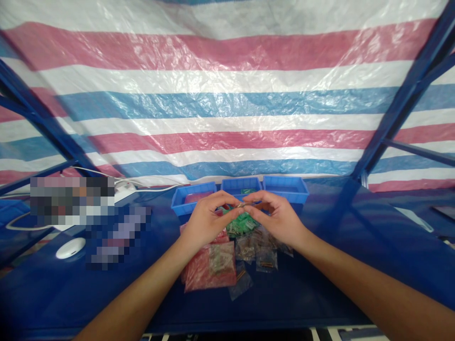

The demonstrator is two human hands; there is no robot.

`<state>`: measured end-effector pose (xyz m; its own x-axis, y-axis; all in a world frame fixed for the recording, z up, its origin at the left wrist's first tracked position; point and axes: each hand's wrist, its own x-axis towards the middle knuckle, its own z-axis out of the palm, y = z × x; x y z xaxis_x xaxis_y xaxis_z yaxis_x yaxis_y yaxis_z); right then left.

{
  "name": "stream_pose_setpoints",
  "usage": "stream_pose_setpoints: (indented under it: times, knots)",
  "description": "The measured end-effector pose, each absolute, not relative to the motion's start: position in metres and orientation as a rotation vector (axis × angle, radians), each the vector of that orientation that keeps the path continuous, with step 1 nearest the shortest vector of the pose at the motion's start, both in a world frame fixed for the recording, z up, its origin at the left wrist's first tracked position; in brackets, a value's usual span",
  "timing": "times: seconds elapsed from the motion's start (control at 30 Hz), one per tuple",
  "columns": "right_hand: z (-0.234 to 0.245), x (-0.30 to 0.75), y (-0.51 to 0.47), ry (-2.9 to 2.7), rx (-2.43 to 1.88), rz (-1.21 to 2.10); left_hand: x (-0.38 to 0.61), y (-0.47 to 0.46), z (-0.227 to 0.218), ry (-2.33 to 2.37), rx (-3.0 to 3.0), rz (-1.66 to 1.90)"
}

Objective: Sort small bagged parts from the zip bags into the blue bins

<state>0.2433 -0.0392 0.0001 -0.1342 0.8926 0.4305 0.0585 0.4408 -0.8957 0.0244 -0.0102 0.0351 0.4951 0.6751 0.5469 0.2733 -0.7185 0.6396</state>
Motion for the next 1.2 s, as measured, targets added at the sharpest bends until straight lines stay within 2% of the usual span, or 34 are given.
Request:
stream_pose_setpoints:
  times: [1.2]
  knots:
    - [-0.002,0.242,-0.041,-1.638,-0.919,0.778,0.024,-0.016,0.038,0.872,2.36,1.134]
